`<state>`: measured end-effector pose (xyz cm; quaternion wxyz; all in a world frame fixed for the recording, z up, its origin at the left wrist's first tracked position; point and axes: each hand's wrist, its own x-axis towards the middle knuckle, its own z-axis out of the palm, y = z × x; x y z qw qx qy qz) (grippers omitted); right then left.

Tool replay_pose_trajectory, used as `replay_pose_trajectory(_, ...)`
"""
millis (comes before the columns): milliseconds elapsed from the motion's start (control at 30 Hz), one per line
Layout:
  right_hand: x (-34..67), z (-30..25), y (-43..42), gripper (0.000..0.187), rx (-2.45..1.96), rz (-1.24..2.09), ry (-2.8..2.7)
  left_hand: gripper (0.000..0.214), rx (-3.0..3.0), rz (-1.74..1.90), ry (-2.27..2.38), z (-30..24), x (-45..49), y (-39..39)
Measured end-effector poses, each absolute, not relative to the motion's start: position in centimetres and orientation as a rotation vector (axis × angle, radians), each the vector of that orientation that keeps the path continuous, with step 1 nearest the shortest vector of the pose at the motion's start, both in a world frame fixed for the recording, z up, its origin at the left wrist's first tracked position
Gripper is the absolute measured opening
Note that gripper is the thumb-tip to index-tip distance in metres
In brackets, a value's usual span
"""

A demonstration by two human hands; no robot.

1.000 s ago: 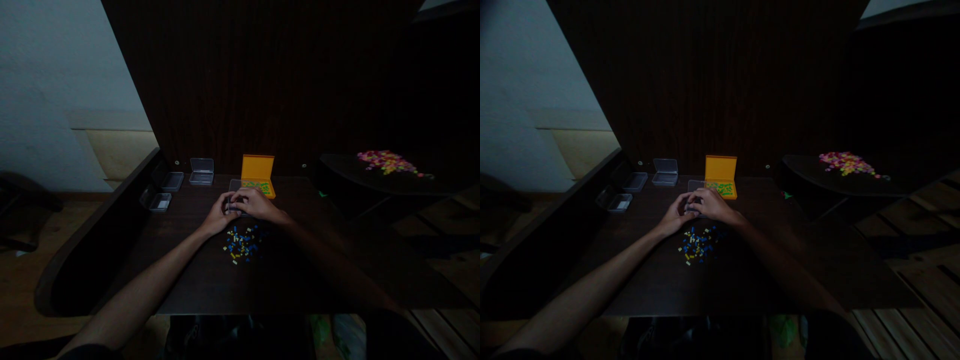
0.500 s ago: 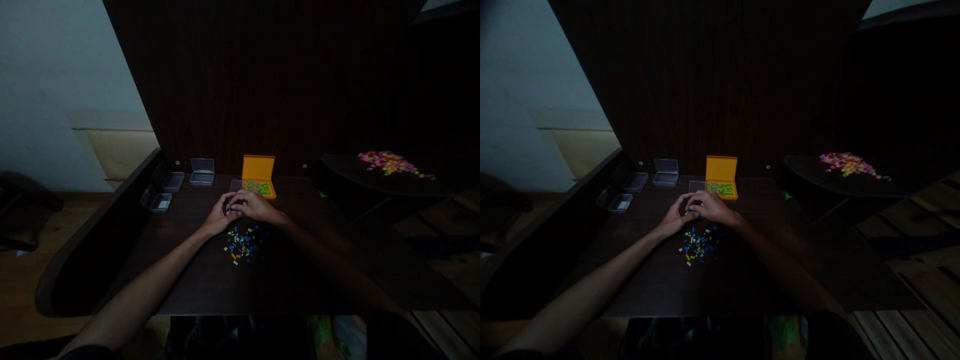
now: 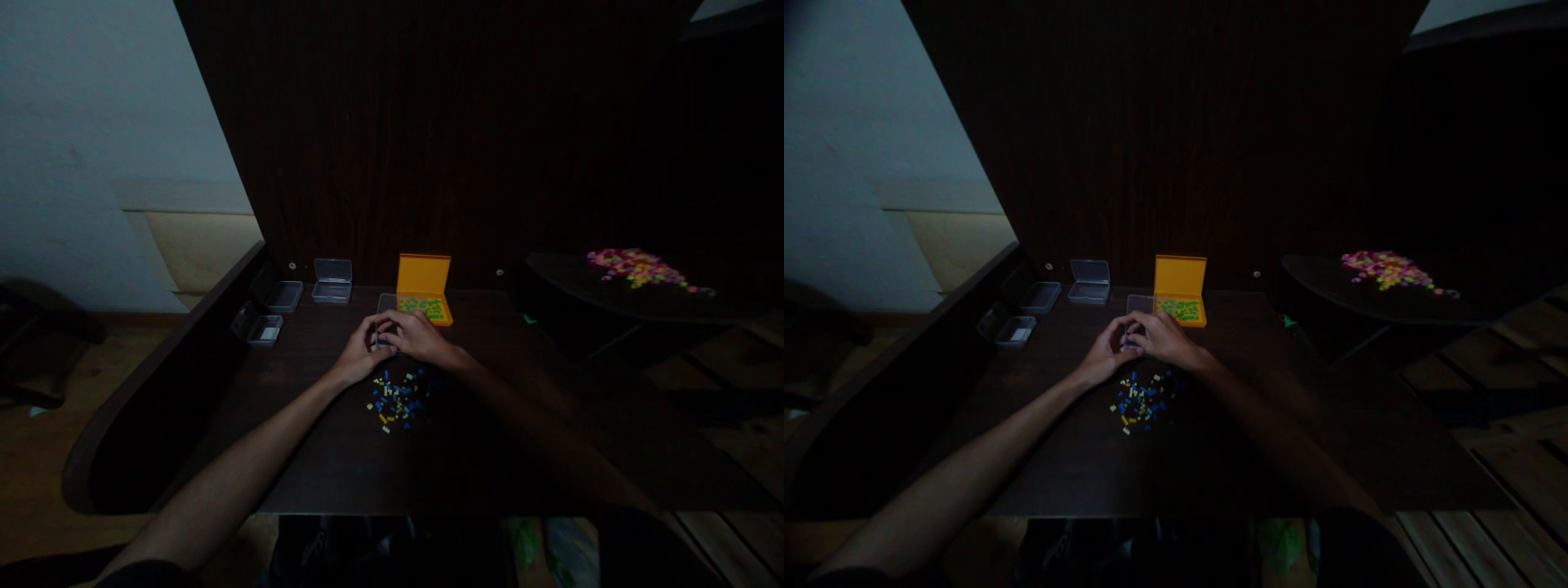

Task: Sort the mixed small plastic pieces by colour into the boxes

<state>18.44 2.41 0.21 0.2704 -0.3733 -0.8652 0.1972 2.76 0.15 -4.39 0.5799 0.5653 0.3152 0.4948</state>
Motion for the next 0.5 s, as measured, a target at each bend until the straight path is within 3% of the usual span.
replay_pose_trajectory(500,18.67,0.48,2.54,0.036,-1.034,0.524,-2.424,0.059,1.343,1.163,0.730,-4.48,2.57,0.51)
